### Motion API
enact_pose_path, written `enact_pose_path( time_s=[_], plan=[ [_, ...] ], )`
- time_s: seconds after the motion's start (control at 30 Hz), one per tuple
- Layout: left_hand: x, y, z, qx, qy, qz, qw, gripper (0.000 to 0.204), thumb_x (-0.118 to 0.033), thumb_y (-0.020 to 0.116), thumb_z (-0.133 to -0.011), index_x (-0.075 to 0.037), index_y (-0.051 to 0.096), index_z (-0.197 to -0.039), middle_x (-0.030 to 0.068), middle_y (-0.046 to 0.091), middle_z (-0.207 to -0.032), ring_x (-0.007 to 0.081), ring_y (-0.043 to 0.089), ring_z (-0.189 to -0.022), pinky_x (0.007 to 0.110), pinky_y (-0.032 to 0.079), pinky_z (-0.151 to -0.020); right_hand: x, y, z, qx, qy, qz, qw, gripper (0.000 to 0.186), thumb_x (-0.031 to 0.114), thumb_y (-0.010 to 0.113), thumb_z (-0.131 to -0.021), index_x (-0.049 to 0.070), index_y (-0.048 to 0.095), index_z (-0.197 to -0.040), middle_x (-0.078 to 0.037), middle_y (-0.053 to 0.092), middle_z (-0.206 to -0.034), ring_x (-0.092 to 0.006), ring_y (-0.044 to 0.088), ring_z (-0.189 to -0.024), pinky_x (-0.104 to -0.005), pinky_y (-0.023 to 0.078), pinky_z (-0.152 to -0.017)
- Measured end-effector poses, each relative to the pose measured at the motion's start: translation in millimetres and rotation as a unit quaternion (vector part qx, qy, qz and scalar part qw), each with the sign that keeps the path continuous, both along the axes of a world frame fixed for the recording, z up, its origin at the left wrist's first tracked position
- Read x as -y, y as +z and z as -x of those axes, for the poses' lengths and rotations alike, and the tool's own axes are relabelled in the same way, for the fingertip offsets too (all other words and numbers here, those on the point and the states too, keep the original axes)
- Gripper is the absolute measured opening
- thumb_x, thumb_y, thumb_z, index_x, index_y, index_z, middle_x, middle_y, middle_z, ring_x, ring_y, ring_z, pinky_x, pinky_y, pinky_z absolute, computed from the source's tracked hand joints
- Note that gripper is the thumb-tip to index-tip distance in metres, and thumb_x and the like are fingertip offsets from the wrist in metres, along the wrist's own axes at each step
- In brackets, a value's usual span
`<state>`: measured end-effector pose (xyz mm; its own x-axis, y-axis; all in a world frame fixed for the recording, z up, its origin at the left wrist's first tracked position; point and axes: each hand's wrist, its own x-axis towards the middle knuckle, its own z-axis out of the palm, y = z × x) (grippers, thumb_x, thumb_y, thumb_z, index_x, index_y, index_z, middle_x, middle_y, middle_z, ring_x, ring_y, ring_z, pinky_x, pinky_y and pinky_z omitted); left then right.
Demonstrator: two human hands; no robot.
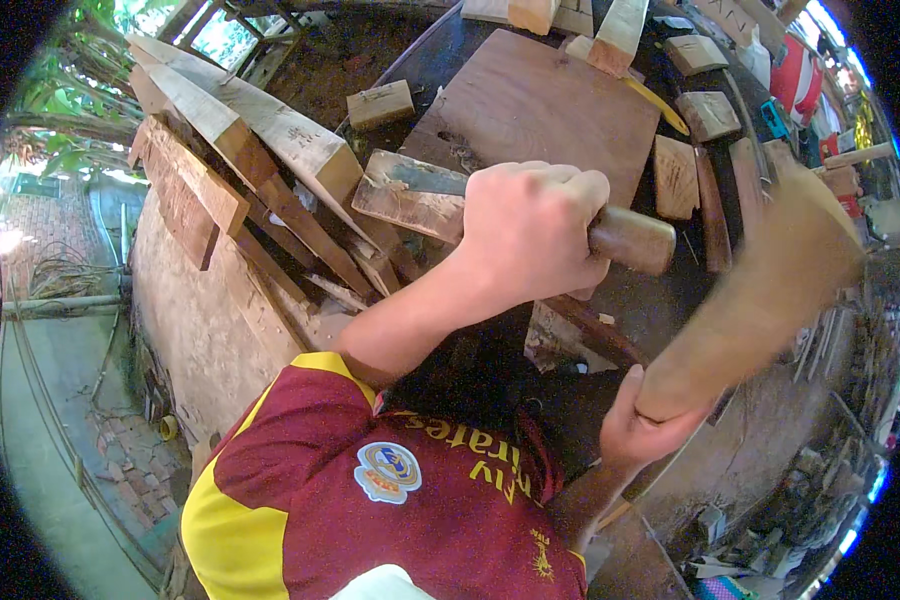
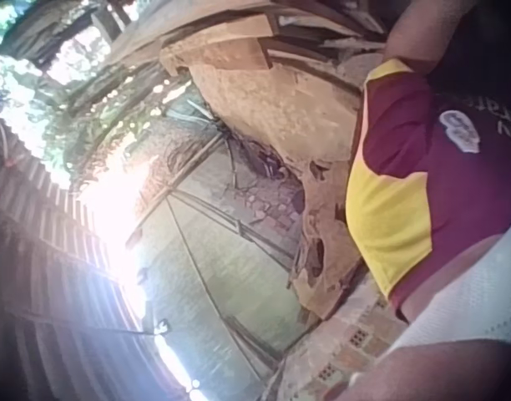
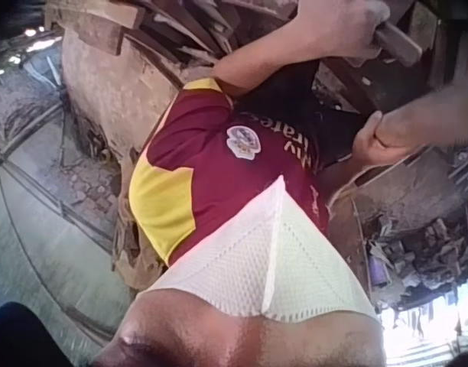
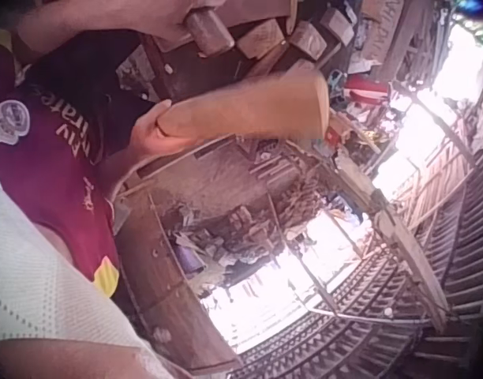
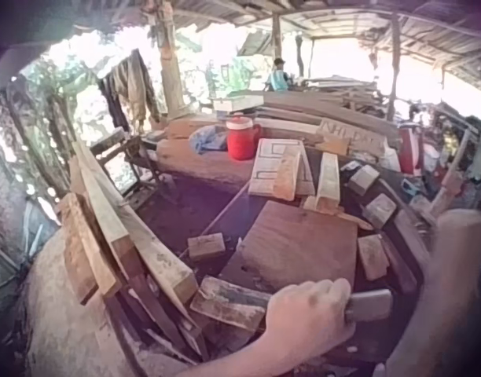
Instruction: The person uses a chisel and a wooden mallet to carve and shape a small block of wood on a workbench. They repeatedly strike the chisel to remove wood shavings, occasionally repositioning the block and inspecting the carved surface.
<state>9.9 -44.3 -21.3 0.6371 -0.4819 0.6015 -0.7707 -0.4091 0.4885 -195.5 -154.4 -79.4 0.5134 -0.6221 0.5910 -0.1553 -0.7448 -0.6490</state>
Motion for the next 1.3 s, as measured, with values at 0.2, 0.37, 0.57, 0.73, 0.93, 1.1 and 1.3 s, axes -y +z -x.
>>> enact_pose_path(
  time_s=[0.2, 0.37, 0.57, 0.73, 0.93, 1.1, 1.3],
  plan=[
    [2, 0, -2, -0.009, 0.016, 0.003, 1.0, 0.025, -0.02, 0.074, -0.052, -0.01, 0.055, -0.065, 0.0072, 0.06, -0.064, 0.0293, 0.063, -0.062, 0.04, 0.048, -0.052, -13, -1, -3, -0.04, -0.007, -0.01, 0.999, 0.082, 0.006, 0.075, -0.078, -0.01, 0.028, -0.143, -0.028, 0.042, -0.139, -0.0381, 0.045, -0.129, -0.0446, 0.035, -0.107],
    [-2, 2, -7, -0.015, 0.029, -0.008, 0.999, 0.026, -0.022, 0.075, -0.053, -0.01, 0.055, -0.065, 0.0079, 0.061, -0.065, 0.0296, 0.064, -0.061, 0.041, 0.047, -0.052, -5, -13, 8, -0.077, -0.03, 0.027, 0.996, 0.083, 0.006, 0.074, -0.077, -0.009, 0.027, -0.144, -0.028, 0.042, -0.14, -0.0389, 0.044, -0.13, -0.045, 0.036, -0.107],
    [-2, 2, -7, -0.007, 0.024, -0.008, 1.0, 0.026, -0.022, 0.075, -0.053, -0.01, 0.055, -0.064, 0.008, 0.06, -0.062, 0.0294, 0.063, -0.06, 0.04, 0.048, -0.051, -23, -10, -8, -0.044, 0.044, 0.032, 0.998, 0.083, 0.005, 0.074, -0.079, -0.009, 0.025, -0.145, -0.026, 0.038, -0.144, -0.034, 0.044, -0.13, -0.0435, 0.034, -0.109],
    [-5, 4, -12, 0.002, 0.027, -0.01, 1.0, 0.022, -0.02, 0.072, -0.053, -0.01, 0.056, -0.064, 0.0083, 0.061, -0.063, 0.0297, 0.063, -0.059, 0.04, 0.048, -0.051, -15, 2, -1, 0.008, 0.034, -0.159, 0.987, 0.083, 0.005, 0.074, -0.079, -0.009, 0.025, -0.145, -0.025, 0.038, -0.143, -0.0323, 0.04, -0.132, -0.0424, 0.032, -0.109],
    [-4, -1, -13, 0.004, 0.032, -0.023, 0.999, 0.021, -0.02, 0.072, -0.053, -0.01, 0.058, -0.065, 0.0085, 0.062, -0.064, 0.0296, 0.064, -0.06, 0.039, 0.048, -0.051, -19, 27, -12, -0.149, 0.092, -0.061, 0.983, 0.083, 0.003, 0.073, -0.08, -0.009, 0.024, -0.145, -0.026, 0.037, -0.144, -0.0316, 0.04, -0.132, -0.042, 0.032, -0.109],
    [-7, 1, -12, 0.002, 0.02, -0.015, 1.0, 0.022, -0.02, 0.072, -0.053, -0.01, 0.058, -0.065, 0.0087, 0.062, -0.064, 0.0297, 0.064, -0.061, 0.039, 0.049, -0.052, -24, 10, -12, 0.013, 0.031, -0.075, 0.997, 0.079, 0.002, 0.072, -0.08, -0.01, 0.026, -0.143, -0.026, 0.04, -0.14, -0.0325, 0.042, -0.13, -0.0427, 0.032, -0.109],
    [-7, -6, -21, 0.016, 0.032, -0.046, 0.998, 0.022, -0.021, 0.073, -0.053, -0.01, 0.058, -0.065, 0.0088, 0.062, -0.065, 0.0299, 0.064, -0.061, 0.04, 0.049, -0.052, -17, 10, -11, -0.087, 0.073, -0.068, 0.991, 0.08, 0.002, 0.074, -0.078, -0.009, 0.029, -0.143, -0.025, 0.042, -0.139, -0.0322, 0.045, -0.127, -0.042, 0.035, -0.107]
  ],
)
